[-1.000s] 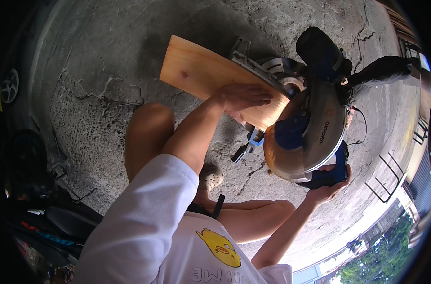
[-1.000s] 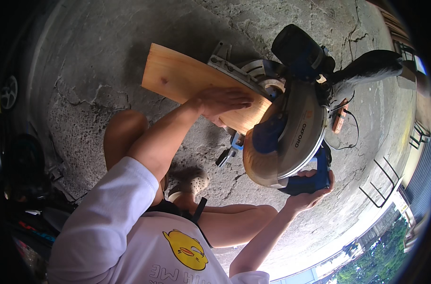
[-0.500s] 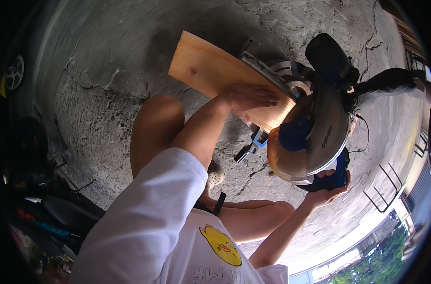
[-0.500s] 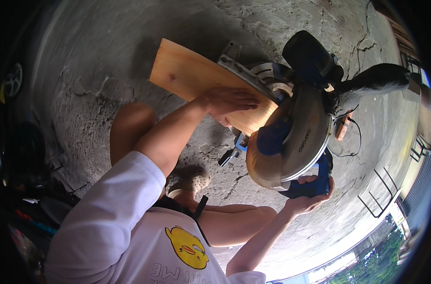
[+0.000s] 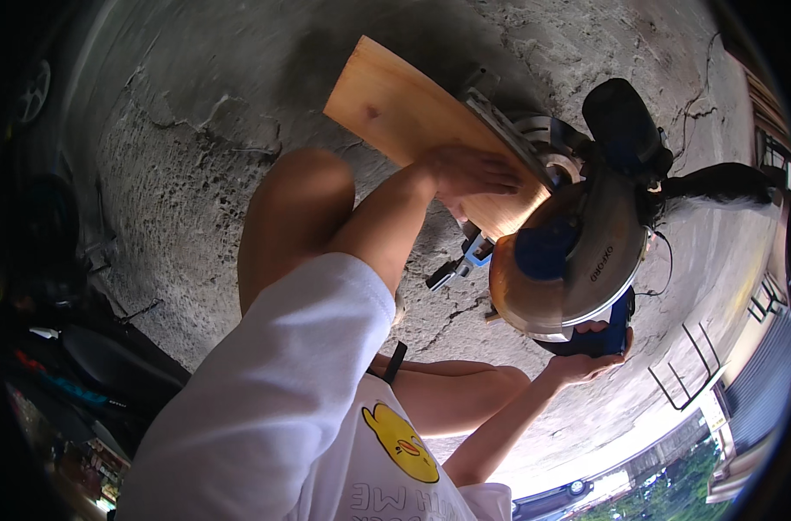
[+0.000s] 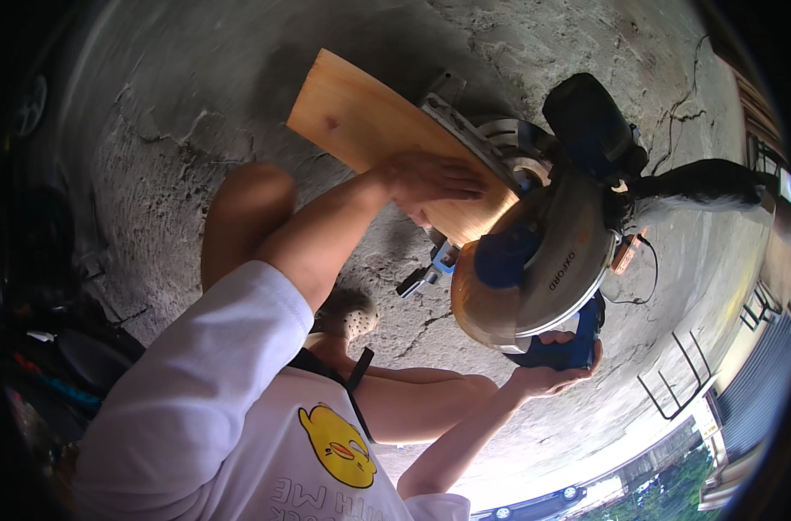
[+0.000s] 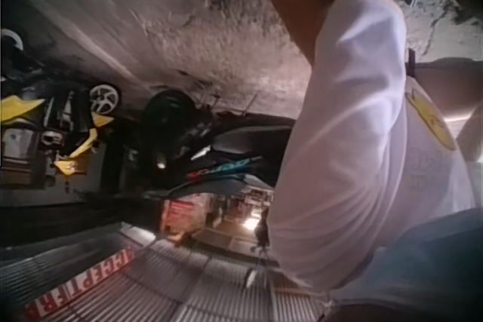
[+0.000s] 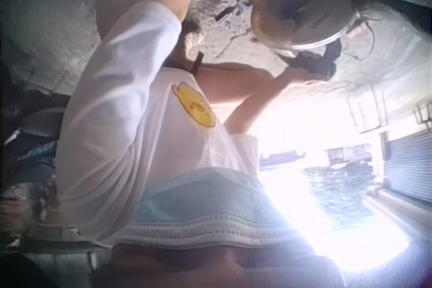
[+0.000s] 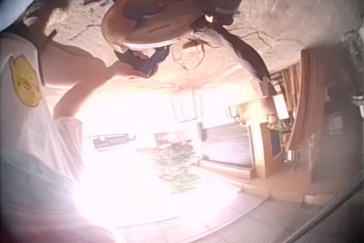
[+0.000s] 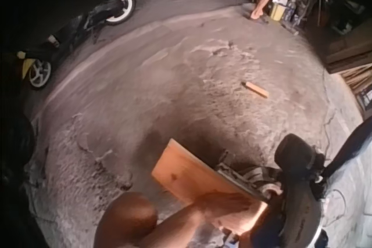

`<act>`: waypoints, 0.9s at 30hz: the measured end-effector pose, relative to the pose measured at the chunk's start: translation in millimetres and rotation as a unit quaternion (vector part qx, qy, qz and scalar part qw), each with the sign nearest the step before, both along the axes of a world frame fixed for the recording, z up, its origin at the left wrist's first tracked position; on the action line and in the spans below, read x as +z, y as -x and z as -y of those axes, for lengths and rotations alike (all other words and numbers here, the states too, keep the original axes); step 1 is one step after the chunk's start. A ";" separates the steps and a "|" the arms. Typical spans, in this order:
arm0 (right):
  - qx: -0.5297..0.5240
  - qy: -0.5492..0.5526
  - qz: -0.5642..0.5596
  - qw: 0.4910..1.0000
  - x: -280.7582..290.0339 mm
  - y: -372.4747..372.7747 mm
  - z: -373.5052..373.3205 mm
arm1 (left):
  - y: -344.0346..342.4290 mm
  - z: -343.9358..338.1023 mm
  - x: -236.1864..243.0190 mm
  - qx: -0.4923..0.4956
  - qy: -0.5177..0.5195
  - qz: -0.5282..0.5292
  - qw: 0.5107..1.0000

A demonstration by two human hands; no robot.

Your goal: The person picks up a wooden plank and uses a miter saw to cut it into smaller pieces. They then inspect the cut pieces and place them on a table with other materials.

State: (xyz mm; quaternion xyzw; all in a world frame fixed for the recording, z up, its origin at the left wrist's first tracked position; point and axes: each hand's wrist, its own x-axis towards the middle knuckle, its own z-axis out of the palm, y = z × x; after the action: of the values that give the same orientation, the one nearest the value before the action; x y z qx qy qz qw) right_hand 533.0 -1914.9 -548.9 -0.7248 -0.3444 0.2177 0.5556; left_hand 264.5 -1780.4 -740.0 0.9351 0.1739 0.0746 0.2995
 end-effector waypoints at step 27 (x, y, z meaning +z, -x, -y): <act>-0.014 -0.003 0.027 1.000 -3.4 9.3 1.2 | 0.4 1.3 -0.5 0.007 -0.016 -0.007 1.000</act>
State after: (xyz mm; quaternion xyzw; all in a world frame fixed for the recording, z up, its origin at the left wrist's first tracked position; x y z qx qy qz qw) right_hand 523.7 -1916.1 -552.3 -0.7331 -0.3499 0.1894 0.5516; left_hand 264.2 -1781.8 -740.5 0.9390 0.1812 0.0731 0.2831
